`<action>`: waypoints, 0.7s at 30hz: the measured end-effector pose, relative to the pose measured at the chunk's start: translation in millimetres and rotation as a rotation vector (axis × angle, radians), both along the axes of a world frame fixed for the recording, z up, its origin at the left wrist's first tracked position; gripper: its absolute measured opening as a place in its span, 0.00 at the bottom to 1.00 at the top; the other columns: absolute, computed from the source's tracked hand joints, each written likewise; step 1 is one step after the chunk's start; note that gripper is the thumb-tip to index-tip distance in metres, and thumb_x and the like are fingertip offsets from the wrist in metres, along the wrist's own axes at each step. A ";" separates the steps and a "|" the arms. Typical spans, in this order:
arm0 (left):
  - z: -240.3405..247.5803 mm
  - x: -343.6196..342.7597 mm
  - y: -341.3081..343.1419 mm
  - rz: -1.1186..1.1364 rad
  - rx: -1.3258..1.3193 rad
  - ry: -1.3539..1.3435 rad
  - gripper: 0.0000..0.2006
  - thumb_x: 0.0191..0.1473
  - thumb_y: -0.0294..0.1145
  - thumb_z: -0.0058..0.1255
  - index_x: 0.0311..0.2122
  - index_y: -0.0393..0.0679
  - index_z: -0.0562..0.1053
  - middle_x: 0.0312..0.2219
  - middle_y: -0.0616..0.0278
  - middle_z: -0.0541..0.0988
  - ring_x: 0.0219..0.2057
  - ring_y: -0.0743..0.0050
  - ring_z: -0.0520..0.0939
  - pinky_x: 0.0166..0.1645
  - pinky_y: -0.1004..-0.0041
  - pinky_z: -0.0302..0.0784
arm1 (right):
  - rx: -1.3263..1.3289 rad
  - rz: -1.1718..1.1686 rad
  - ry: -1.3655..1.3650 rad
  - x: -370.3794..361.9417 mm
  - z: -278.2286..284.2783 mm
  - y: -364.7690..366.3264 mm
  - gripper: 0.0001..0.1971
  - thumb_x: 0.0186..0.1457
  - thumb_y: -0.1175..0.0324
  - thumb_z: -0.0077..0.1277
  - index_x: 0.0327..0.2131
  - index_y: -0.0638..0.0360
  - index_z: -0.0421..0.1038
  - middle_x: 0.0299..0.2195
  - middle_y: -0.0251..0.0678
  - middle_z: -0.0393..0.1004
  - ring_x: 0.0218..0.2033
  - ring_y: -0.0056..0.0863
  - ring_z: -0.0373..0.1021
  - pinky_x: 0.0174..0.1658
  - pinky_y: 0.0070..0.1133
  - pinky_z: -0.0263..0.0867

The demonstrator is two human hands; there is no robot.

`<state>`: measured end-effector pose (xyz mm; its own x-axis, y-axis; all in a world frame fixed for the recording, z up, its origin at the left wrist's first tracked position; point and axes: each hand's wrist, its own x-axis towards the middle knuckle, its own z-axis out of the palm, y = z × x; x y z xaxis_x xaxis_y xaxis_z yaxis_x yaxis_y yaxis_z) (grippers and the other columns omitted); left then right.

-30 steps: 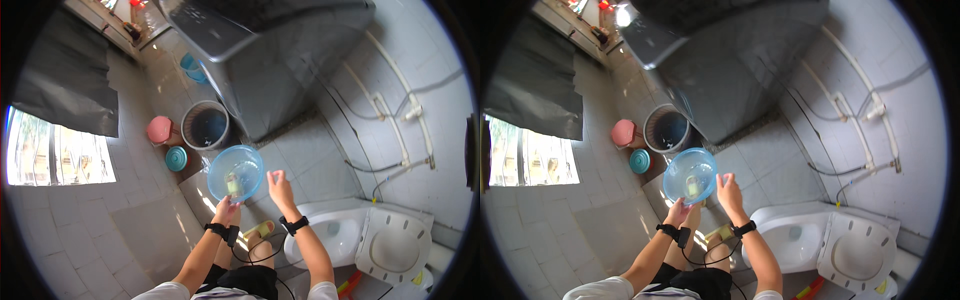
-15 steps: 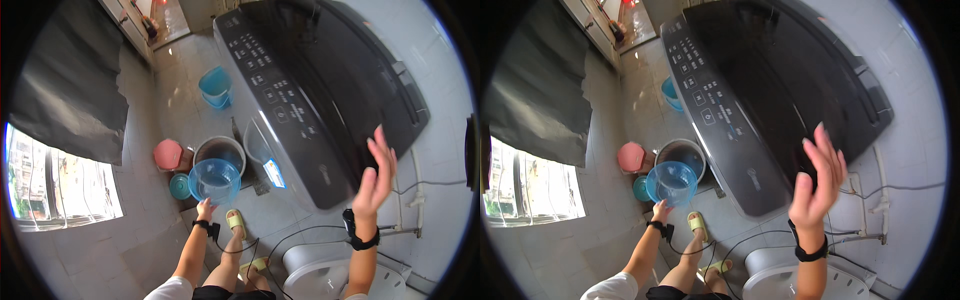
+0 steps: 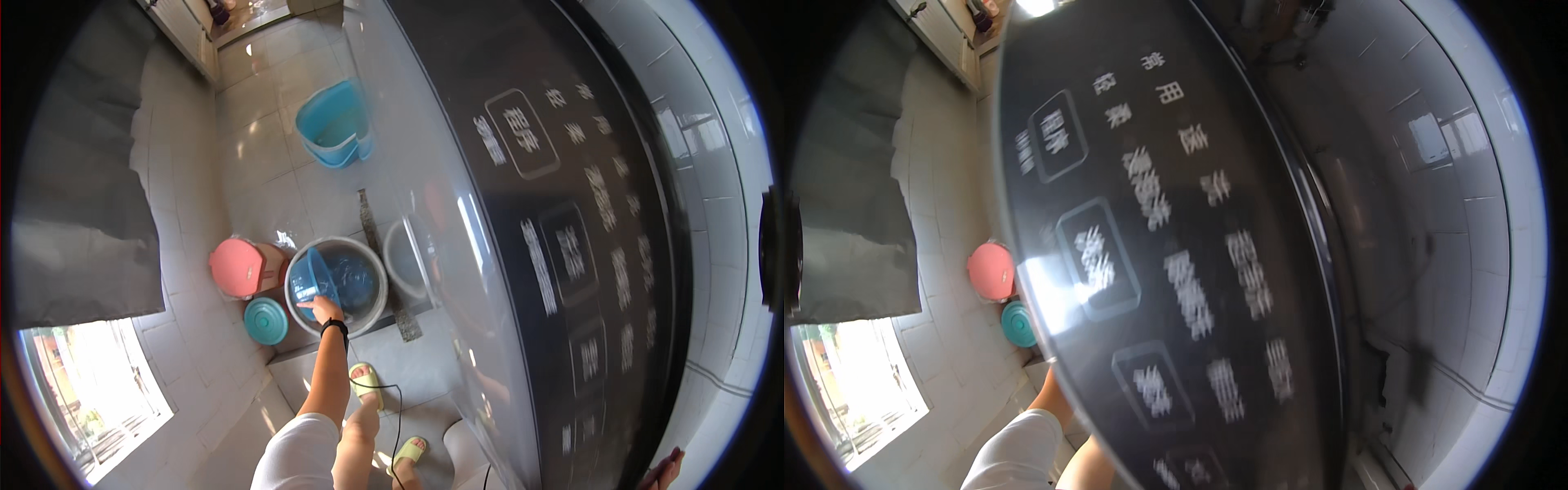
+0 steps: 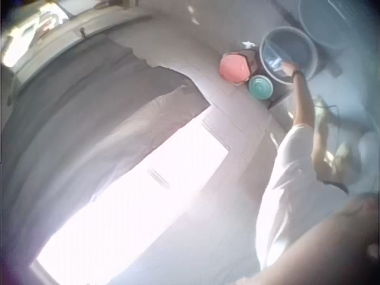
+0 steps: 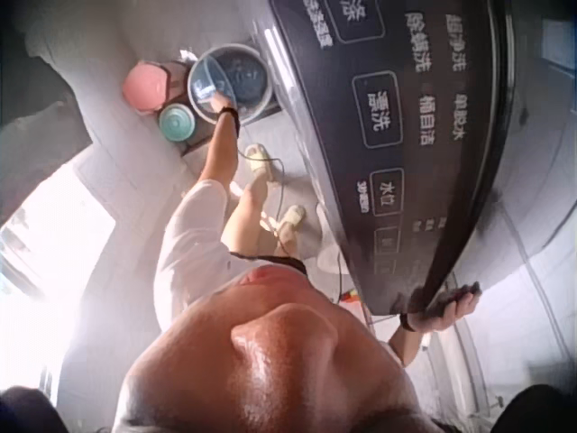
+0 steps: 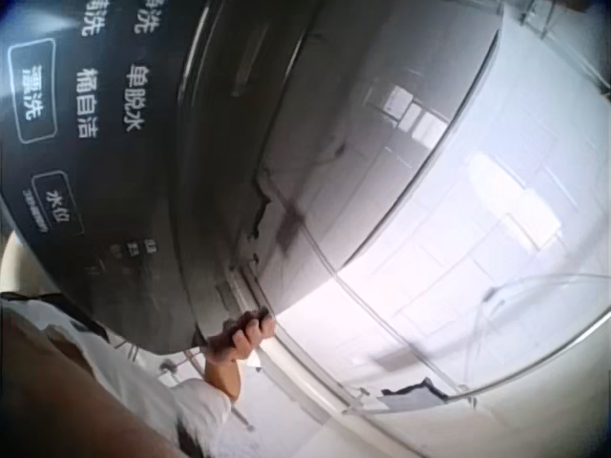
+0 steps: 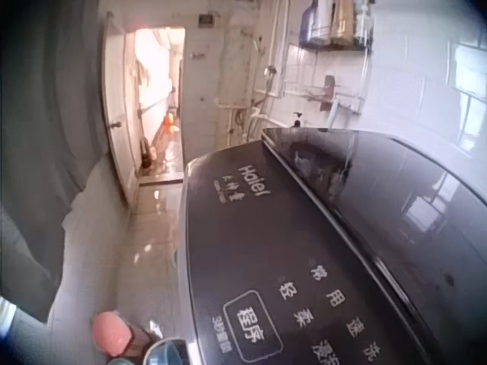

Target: The person cleans the bathroom floor and surfaces using a brush and water, moving items aside and scrubbing different areas including around the toilet and near a washing machine.

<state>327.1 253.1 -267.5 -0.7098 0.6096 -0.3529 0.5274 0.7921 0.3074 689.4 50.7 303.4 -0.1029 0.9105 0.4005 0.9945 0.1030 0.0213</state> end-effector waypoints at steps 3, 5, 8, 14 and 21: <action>-43.2 31.9 0.6 -0.092 -0.143 -0.032 0.31 0.47 0.29 0.33 0.46 0.17 0.33 0.24 0.40 0.72 0.26 0.50 0.75 0.33 0.64 0.70 | 0.206 0.317 -0.130 5.4 -0.3 11.3 0.20 0.51 0.60 0.29 0.45 0.63 0.53 0.41 0.51 0.58 0.44 0.54 0.54 0.44 0.41 0.56; -60.8 76.7 3.2 0.500 -0.052 -0.253 0.27 0.43 0.26 0.38 0.49 0.29 0.48 0.31 0.41 0.71 0.32 0.55 0.74 0.40 0.67 0.67 | 0.155 0.182 -0.060 -11.1 2.8 10.4 0.21 0.51 0.60 0.28 0.44 0.65 0.54 0.42 0.52 0.58 0.45 0.53 0.52 0.46 0.44 0.52; -120.3 -56.5 12.0 -0.509 -0.298 0.141 0.11 0.40 0.28 0.39 0.30 0.35 0.71 0.37 0.39 0.67 0.35 0.53 0.73 0.44 0.66 0.65 | 0.096 0.107 0.160 -3.8 8.2 10.2 0.22 0.51 0.59 0.27 0.43 0.65 0.57 0.44 0.56 0.55 0.46 0.51 0.53 0.48 0.45 0.48; -84.1 -35.0 2.3 -0.011 0.030 -0.649 0.14 0.32 0.28 0.44 0.30 0.36 0.69 0.25 0.52 0.73 0.28 0.60 0.74 0.33 0.67 0.70 | 0.172 0.129 0.054 -1.3 0.8 6.7 0.20 0.52 0.59 0.26 0.44 0.62 0.56 0.44 0.53 0.56 0.46 0.52 0.53 0.46 0.39 0.55; 90.3 -34.9 -38.2 0.168 0.163 -1.245 0.07 0.41 0.19 0.37 0.29 0.35 0.65 0.25 0.59 0.71 0.26 0.64 0.74 0.30 0.62 0.74 | 0.089 -0.018 0.229 2.8 -2.5 -3.6 0.19 0.50 0.60 0.22 0.41 0.58 0.57 0.43 0.45 0.59 0.48 0.48 0.50 0.50 0.40 0.43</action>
<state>292.2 215.0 -177.2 -0.0252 0.6438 -0.7648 -0.2907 0.7273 0.6217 692.2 47.1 300.9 0.0160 0.8715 0.4901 0.9760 0.0929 -0.1969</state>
